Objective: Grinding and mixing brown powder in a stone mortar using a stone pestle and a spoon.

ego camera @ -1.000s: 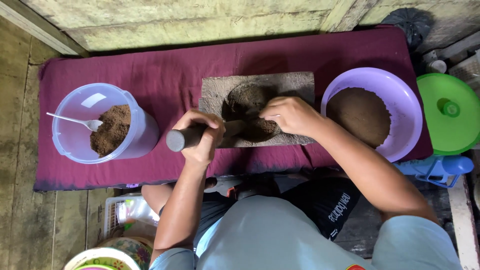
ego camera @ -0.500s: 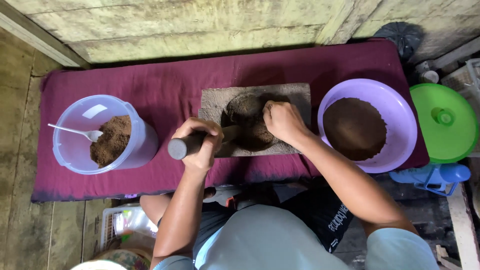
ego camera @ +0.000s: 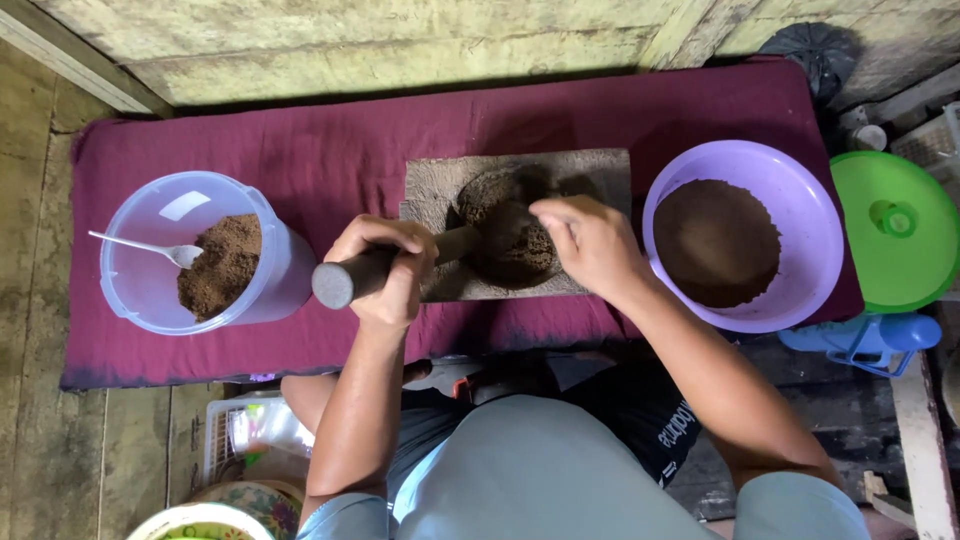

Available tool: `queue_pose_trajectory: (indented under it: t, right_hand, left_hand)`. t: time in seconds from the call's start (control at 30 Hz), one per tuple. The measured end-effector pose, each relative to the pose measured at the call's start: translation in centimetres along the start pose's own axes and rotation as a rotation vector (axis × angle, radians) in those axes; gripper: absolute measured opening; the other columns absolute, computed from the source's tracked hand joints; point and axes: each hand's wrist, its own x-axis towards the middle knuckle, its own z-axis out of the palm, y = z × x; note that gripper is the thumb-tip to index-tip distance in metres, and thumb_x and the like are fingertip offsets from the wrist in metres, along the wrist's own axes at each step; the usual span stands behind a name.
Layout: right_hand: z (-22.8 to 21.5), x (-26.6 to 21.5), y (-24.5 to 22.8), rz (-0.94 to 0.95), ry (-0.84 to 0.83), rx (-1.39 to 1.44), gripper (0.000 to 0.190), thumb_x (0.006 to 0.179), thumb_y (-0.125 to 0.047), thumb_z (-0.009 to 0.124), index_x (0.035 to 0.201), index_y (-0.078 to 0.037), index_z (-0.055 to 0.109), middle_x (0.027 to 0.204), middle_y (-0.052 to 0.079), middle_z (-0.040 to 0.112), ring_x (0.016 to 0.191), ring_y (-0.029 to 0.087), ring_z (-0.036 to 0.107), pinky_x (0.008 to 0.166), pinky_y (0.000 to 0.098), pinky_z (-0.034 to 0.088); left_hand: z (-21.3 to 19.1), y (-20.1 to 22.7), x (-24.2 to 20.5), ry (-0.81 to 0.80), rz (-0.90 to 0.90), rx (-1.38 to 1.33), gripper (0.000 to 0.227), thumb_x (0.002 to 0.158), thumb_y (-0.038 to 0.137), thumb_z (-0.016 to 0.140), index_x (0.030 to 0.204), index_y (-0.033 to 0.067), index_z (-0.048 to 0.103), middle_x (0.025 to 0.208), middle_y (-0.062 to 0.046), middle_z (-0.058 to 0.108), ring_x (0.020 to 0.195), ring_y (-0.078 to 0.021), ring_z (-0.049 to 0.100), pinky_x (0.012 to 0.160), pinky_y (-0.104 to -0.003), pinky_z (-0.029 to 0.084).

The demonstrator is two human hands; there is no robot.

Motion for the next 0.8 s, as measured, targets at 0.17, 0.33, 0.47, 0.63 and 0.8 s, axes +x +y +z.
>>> queue_pose_trajectory:
  t: [0.17, 0.33, 0.47, 0.63, 0.8]
  right_hand:
    - [-0.5, -1.2, 0.2, -0.358, -0.119, 0.017, 0.024, 0.098, 0.003, 0.057, 0.115, -0.002, 0.074, 0.106, 0.02, 0.075, 0.1, 0.036, 0.072, 0.09, 0.0445, 0.06]
    - [0.4, 1.6, 2.5, -0.384, -0.1, -0.072, 0.026, 0.098, 0.007, 0.056, 0.115, -0.002, 0.074, 0.11, 0.02, 0.074, 0.105, 0.033, 0.07, 0.097, 0.0438, 0.057]
    - [2.5, 3.6, 4.7, -0.298, -0.265, -0.025, 0.014, 0.099, -0.012, 0.067, 0.098, -0.008, 0.08, 0.093, 0.012, 0.079, 0.088, 0.029, 0.075, 0.081, 0.0375, 0.061]
    - [-1.8, 2.5, 2.5, -0.28, -0.396, 0.023, 0.02, 0.101, -0.005, 0.061, 0.098, -0.003, 0.08, 0.091, 0.018, 0.078, 0.087, 0.032, 0.074, 0.085, 0.0402, 0.06]
    - [-3.5, -1.1, 0.5, -0.315, -0.166, 0.06, 0.012, 0.101, -0.01, 0.063, 0.104, -0.009, 0.075, 0.094, 0.011, 0.076, 0.088, 0.032, 0.072, 0.079, 0.0424, 0.059]
  left_hand:
    - [0.2, -0.2, -0.1, 0.0, 0.009, 0.065, 0.011, 0.072, -0.018, 0.059, 0.072, -0.0068, 0.06, 0.06, -0.017, 0.058, 0.042, -0.0206, 0.056, 0.041, -0.033, 0.046]
    - [0.4, -0.9, 0.0, -0.005, -0.003, 0.041, 0.01, 0.073, -0.017, 0.061, 0.073, -0.007, 0.06, 0.06, -0.016, 0.059, 0.043, -0.0179, 0.055, 0.041, -0.031, 0.046]
    - [1.0, -0.8, 0.2, -0.005, 0.009, -0.071, 0.012, 0.075, -0.019, 0.057, 0.074, -0.0075, 0.057, 0.056, -0.014, 0.053, 0.04, -0.0188, 0.052, 0.037, -0.031, 0.042]
    - [0.6, -0.3, 0.3, 0.01, 0.01, -0.024, 0.012, 0.074, -0.019, 0.058, 0.073, -0.0074, 0.057, 0.056, -0.015, 0.052, 0.039, -0.0203, 0.053, 0.037, -0.033, 0.043]
    - [0.8, -1.0, 0.3, 0.024, 0.108, -0.096, 0.013, 0.078, -0.022, 0.055, 0.076, -0.0084, 0.054, 0.053, -0.013, 0.048, 0.036, -0.0187, 0.049, 0.038, -0.031, 0.042]
